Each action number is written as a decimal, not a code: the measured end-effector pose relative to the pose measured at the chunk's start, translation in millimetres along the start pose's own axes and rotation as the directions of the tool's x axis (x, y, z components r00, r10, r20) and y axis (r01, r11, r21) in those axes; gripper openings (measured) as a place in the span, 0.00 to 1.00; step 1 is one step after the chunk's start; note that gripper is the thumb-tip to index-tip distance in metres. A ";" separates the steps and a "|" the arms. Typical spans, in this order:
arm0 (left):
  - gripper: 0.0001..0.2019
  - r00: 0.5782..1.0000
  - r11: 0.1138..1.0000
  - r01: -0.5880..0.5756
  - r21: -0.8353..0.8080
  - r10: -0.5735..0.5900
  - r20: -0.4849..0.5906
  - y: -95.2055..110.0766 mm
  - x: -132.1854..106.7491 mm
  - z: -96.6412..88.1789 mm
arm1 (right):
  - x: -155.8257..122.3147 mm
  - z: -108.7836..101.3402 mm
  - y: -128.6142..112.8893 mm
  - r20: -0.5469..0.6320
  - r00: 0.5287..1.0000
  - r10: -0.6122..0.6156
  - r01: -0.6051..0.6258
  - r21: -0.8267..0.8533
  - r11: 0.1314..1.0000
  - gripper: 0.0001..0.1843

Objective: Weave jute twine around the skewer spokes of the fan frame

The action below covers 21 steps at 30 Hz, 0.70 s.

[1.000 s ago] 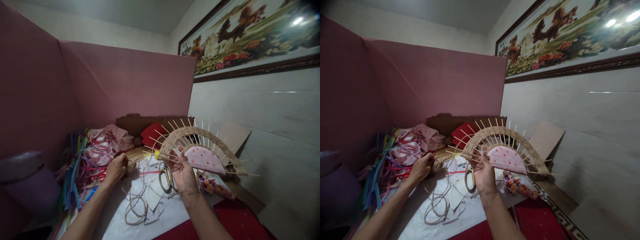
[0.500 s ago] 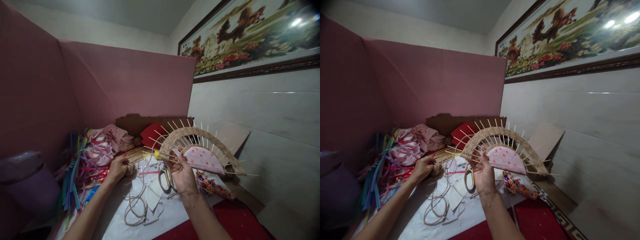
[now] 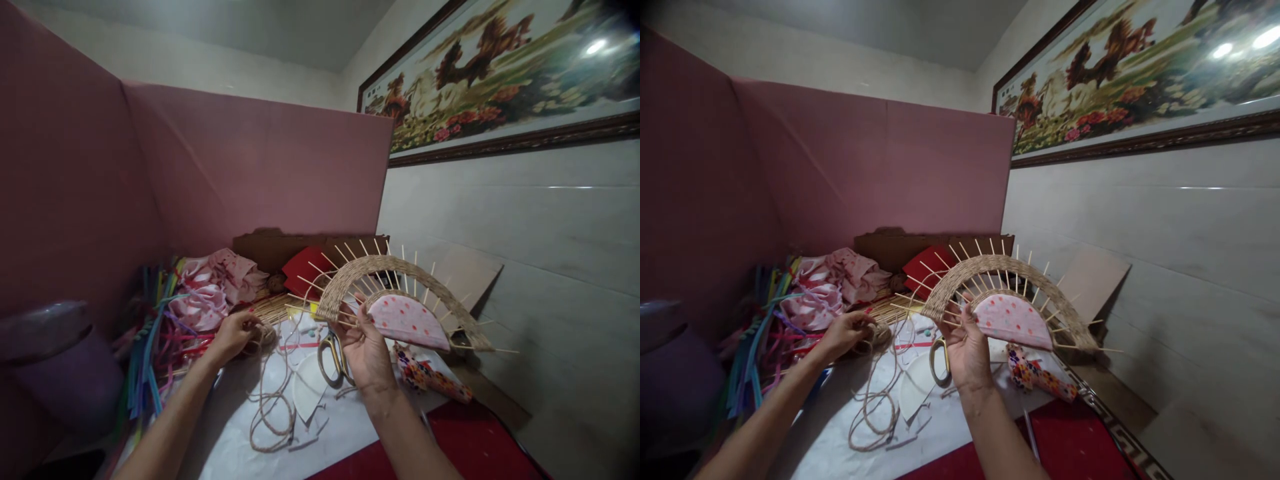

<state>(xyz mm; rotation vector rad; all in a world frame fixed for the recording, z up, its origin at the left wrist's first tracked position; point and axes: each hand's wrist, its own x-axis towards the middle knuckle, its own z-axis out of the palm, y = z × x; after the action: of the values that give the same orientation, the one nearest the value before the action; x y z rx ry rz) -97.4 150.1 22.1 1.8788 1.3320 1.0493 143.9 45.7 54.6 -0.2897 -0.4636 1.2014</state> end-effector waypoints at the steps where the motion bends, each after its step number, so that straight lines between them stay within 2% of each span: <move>1: 0.07 0.999 1.000 -0.006 -0.024 0.005 -0.040 1.5 0.7 -0.3 | -0.1 0.0 0.1 0.002 1.000 0.001 -0.001 -0.001 1.000 0.22; 5: 0.13 0.991 0.983 0.009 -0.181 -0.033 -0.129 13.0 0.7 -2.2 | 0.8 -0.2 0.7 -0.006 1.000 -0.004 0.004 -0.009 1.000 0.21; 9: 0.17 0.983 0.941 0.041 -0.335 -0.098 -0.154 30.2 -5.2 -7.0 | 0.9 -0.3 1.0 -0.020 1.000 -0.003 0.003 -0.013 1.000 0.20; 11: 0.16 0.994 0.907 0.052 -0.419 -0.088 -0.068 39.6 -10.2 -10.8 | 0.4 0.2 0.6 -0.023 1.000 0.002 -0.003 -0.011 1.000 0.21; 12: 0.16 0.998 0.874 0.063 -0.482 -0.059 0.024 43.8 -12.6 -12.8 | 0.2 0.4 0.4 -0.025 1.000 0.006 -0.006 -0.009 1.000 0.21; 14: 0.17 0.978 0.814 0.121 -0.568 0.001 0.210 49.3 -16.0 -16.0 | 0.0 0.9 0.0 -0.026 1.000 0.012 -0.012 -0.003 1.000 0.21; 15: 0.19 0.966 0.806 0.151 -0.573 0.005 0.260 50.0 -16.3 -16.8 | 0.0 1.0 -0.1 -0.026 1.000 0.014 -0.014 -0.001 1.000 0.21; 16: 0.21 0.966 0.825 0.157 -0.542 -0.013 0.260 48.9 -15.7 -16.9 | -0.1 1.1 -0.2 -0.024 1.000 0.014 -0.014 0.001 1.000 0.21; 18: 0.24 0.988 0.927 0.106 -0.359 -0.056 0.147 42.2 -11.9 -14.4 | -0.2 1.2 -0.1 -0.017 1.000 0.014 -0.013 0.003 1.000 0.21; 19: 0.23 0.998 0.977 0.045 -0.209 -0.036 0.047 37.1 -9.6 -11.8 | -0.3 1.2 -0.1 -0.015 1.000 0.014 -0.014 0.004 1.000 0.21; 20: 0.21 1.000 1.000 -0.006 -0.025 0.006 0.008 31.5 -7.5 -8.5 | -0.5 1.3 0.0 -0.012 1.000 0.014 -0.014 0.005 1.000 0.21; 21: 0.18 0.999 0.999 -0.028 0.041 0.028 -0.016 25.8 -6.2 -4.6 | -0.7 1.5 0.0 -0.009 1.000 0.014 -0.014 0.004 1.000 0.21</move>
<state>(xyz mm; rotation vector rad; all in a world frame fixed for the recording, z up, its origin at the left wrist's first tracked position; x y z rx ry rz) -90.3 136.2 44.1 1.9277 1.3493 1.0609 143.0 45.0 55.8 -0.2950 -0.4514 1.2137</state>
